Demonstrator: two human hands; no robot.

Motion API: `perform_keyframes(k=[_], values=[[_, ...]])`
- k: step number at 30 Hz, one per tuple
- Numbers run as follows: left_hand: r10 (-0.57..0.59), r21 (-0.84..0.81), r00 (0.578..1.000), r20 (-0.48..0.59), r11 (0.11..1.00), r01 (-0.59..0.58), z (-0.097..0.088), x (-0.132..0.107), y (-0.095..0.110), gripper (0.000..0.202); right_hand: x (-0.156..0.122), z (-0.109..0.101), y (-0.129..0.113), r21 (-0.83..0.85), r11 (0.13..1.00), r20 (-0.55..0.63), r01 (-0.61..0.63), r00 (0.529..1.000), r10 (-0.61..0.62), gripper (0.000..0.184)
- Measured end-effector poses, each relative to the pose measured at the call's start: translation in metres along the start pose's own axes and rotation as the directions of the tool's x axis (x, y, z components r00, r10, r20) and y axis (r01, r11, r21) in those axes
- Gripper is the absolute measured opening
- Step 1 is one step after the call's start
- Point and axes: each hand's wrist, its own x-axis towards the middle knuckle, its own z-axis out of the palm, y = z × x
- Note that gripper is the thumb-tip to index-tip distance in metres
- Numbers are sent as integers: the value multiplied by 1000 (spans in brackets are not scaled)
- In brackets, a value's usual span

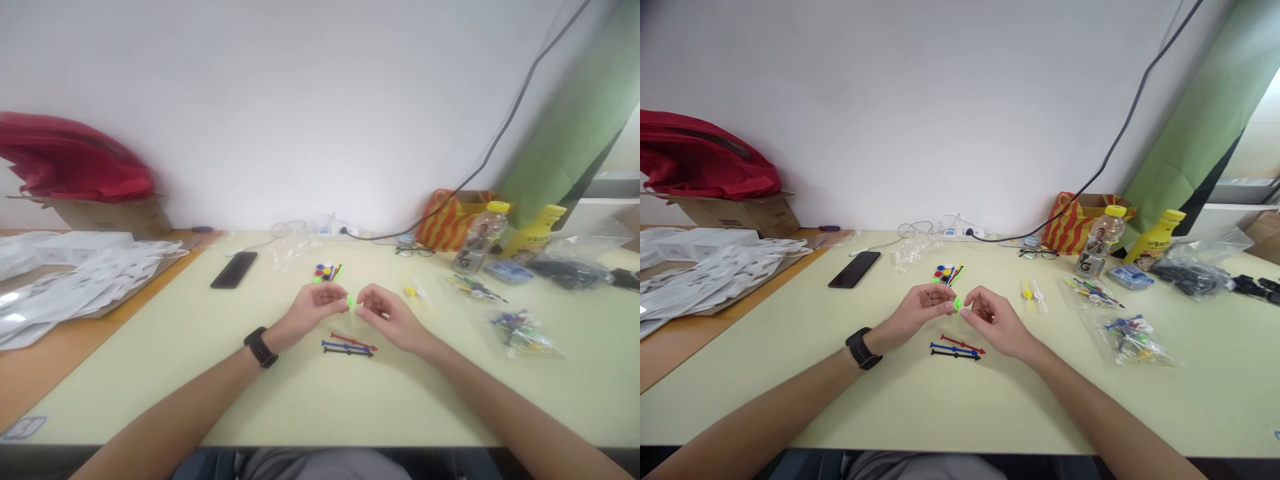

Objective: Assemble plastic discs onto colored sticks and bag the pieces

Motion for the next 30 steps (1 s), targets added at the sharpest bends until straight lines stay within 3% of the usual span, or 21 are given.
perform_keyframes(k=[8, 14, 16, 20, 22, 26, 30], values=[[0, 28, 998, 56, 1000, -1, 1, -1, -1, 28, -2, 3, 5, -89, 995, 14, 50, 999, -49, 27], [-1, 15, 1000, 27, 1000, 0, 0, -1, -2, 30, -3, 0, -2, 47, 999, -48, 24, 999, -22, 36], [-1, 5, 1000, 13, 1000, 1, 1, 0, -1, 31, -3, -5, -3, 103, 995, 3, 12, 1000, -13, 31], [6, -12, 1000, -29, 1000, -6, 1, 1, -1, 33, -3, -13, -3, 153, 987, 193, 46, 978, -75, 64], [8, -16, 999, -41, 1000, -9, 1, 1, -1, 33, -2, -13, -2, 117, 992, 158, 49, 985, -67, 60], [19, 0, 999, -34, 1000, -19, 0, 1, -1, 31, 0, -6, 1, 46, 999, 21, -17, 1000, 16, 36], [31, 19, 1000, -1, 999, -31, -1, 1, -4, 30, 1, 1, 3, 25, 1000, -12, -18, 1000, 18, 26]])
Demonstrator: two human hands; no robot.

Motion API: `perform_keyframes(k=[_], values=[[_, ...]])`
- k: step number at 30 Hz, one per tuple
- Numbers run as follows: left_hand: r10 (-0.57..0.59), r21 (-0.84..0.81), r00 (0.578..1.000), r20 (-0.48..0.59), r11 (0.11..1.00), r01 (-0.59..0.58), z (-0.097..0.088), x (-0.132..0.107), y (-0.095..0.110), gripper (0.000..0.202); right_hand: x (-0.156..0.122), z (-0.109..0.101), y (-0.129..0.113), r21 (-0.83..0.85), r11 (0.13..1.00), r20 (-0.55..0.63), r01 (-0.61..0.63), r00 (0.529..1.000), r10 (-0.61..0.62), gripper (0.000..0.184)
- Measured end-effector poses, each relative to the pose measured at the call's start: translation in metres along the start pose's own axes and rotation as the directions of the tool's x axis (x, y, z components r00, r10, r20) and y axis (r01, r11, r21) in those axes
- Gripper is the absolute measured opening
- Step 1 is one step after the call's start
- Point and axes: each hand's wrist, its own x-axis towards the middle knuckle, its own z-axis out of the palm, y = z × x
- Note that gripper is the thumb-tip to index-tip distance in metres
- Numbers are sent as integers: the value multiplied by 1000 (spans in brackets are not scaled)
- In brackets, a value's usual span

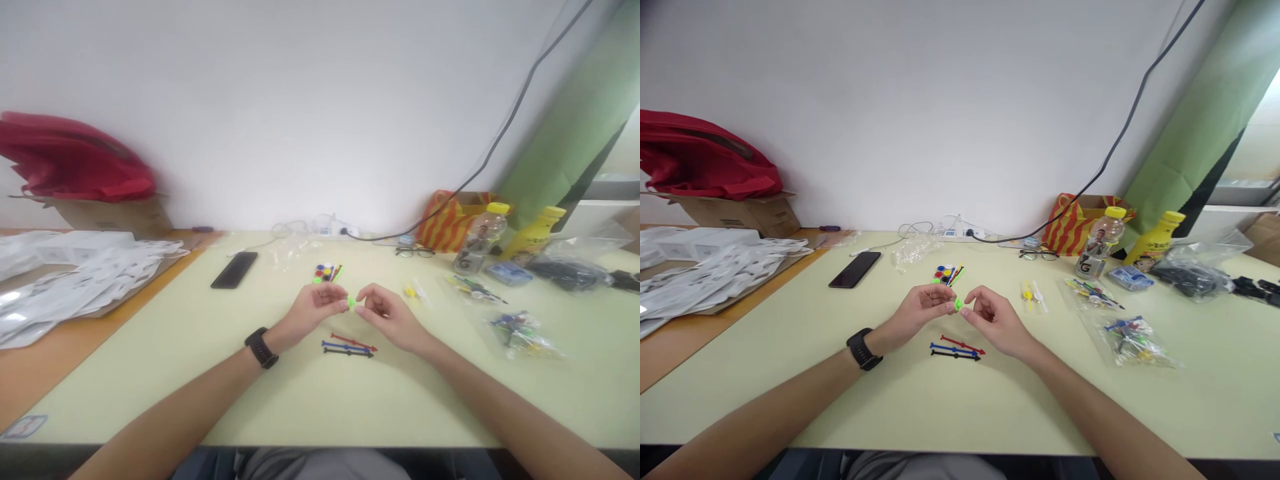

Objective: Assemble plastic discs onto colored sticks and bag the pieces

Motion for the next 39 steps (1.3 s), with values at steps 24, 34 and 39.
perform_keyframes(k=[24, 34, 39], values=[[40, -14, 996, -82, 999, -41, 1, 2, 1, 31, -1, -13, -4, 88, 996, 130, -19, 992, 7, 58], [48, 47, 999, 1, 998, -48, 1, 0, -1, 30, 0, -1, -3, -7, 1000, 53, -3, 999, 4, 32], [35, 55, 999, 30, 998, -36, 0, -1, -3, 28, 0, 0, -2, -25, 1000, 68, -3, 998, 5, 35]])
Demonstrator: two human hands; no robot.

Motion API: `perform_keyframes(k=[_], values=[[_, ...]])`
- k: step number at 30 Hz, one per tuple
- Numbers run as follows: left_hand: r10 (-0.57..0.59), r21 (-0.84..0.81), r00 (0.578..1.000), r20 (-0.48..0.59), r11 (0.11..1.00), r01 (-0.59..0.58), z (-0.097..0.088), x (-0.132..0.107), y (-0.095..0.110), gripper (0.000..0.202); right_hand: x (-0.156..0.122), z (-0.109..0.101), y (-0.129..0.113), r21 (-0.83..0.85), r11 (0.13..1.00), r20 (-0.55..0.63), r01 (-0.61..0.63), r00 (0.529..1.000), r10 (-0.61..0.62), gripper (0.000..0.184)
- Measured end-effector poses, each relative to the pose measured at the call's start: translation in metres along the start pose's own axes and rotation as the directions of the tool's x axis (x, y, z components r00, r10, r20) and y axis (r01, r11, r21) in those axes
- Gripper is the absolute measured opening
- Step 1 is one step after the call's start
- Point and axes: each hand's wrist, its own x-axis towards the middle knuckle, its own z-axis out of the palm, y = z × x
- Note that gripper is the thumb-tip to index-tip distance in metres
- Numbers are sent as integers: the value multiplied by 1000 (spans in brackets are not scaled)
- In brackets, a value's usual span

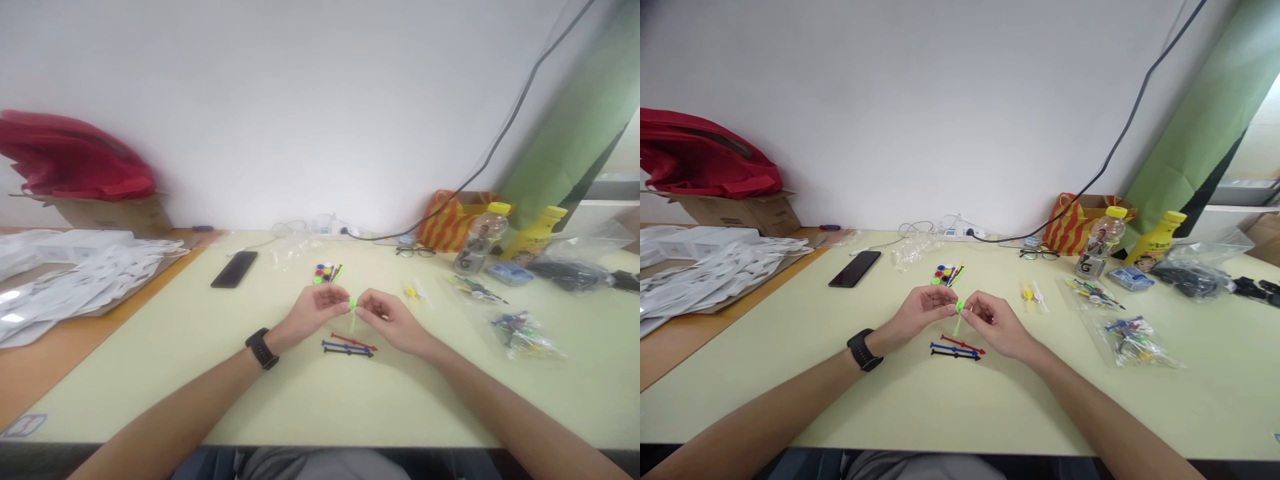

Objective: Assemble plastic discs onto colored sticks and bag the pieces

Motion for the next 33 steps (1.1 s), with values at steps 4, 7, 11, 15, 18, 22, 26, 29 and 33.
perform_keyframes(k=[4, 7, 11, 15, 18, 22, 26, 29, 33], values=[[-4, 7, 1000, 7, 1000, 3, 0, 0, 1, 28, 0, 0, -1, -5, 1000, 2, -1, 1000, 1, 38], [-6, 15, 1000, 2, 1000, 6, 0, 0, 1, 29, -1, 0, -2, 12, 1000, -14, -9, 1000, 10, 37], [-7, 9, 1000, 0, 1000, 7, 0, 0, 1, 30, 0, -1, -4, 178, 982, -75, -58, 995, 72, 38], [-15, 11, 1000, 0, 1000, 15, -1, -1, 0, 28, 1, -4, -4, 388, 914, -126, -120, 975, 182, 48], [-15, 19, 1000, -9, 1000, 15, 0, 0, -1, 29, 1, -10, -4, 452, 873, 19, -184, 980, 197, 40], [-14, 14, 1000, -12, 1000, 15, 0, 0, -1, 30, -1, -18, -5, 415, 894, 156, -168, 981, 112, 70], [-20, 5, 1000, -17, 1000, 20, 0, 1, -1, 31, 0, -15, -8, 365, 923, 26, -120, 993, 118, 48], [-11, 0, 1000, -20, 1000, 11, 0, 1, 1, 31, 1, -7, -5, 236, 969, -52, -76, 994, 91, 36], [4, 10, 1000, -11, 1000, -4, 1, 0, 3, 31, 2, 1, 1, 87, 996, -44, -30, 998, 34, 36]])
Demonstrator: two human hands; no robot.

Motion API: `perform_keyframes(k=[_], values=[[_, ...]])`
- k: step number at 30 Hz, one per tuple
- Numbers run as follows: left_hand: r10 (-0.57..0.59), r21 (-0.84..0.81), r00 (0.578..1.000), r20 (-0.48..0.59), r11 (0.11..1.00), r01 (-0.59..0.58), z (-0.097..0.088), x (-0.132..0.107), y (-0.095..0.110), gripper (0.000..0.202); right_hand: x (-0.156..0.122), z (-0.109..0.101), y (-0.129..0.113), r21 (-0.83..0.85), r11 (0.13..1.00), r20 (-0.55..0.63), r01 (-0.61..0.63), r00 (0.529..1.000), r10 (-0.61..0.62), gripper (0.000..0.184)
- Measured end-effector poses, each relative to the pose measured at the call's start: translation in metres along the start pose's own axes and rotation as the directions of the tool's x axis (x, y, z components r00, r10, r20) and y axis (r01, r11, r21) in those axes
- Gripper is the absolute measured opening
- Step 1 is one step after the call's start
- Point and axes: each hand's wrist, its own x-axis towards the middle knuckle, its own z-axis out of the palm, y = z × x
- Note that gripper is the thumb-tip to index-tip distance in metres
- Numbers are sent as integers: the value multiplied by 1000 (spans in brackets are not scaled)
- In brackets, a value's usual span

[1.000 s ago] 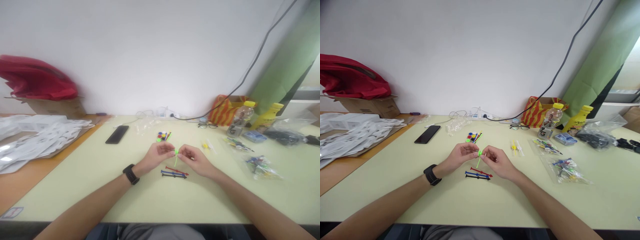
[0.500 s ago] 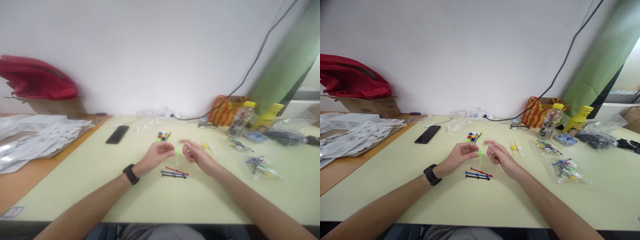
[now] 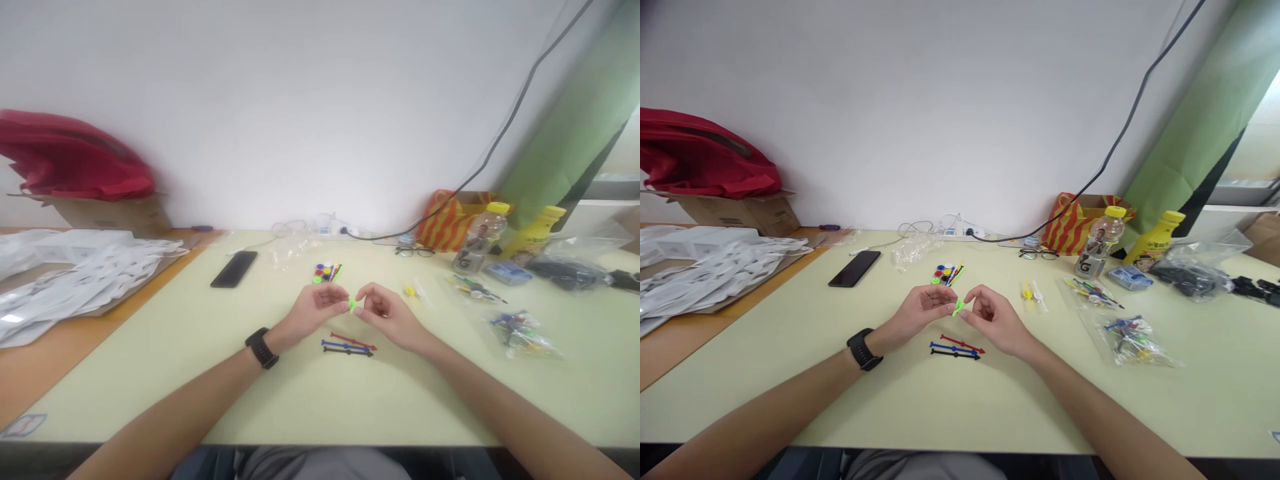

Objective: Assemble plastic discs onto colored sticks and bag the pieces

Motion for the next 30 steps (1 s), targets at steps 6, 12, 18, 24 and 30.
perform_keyframes(k=[6, 12, 18, 24, 30], values=[[-10, -16, 1000, 3, 1000, 10, 0, -1, 0, 30, -3, 0, -2, -32, 999, -32, 36, 999, -37, 32], [8, -40, 999, -34, 999, -9, -1, 0, -1, 30, -1, -1, -8, 241, 966, -70, -95, 991, 115, 54], [2, -17, 997, -83, 1000, -3, 0, 1, -1, 30, -1, -5, -6, 409, 885, 46, -223, 974, 224, 35], [1, -11, 994, -112, 1000, -2, 1, 1, -1, 33, -2, -17, -10, 387, 912, 179, -134, 981, 68, 63], [14, 8, 996, -90, 1000, -14, 0, 1, 1, 32, 1, -4, -3, 209, 971, 15, -113, 994, 112, 40]])
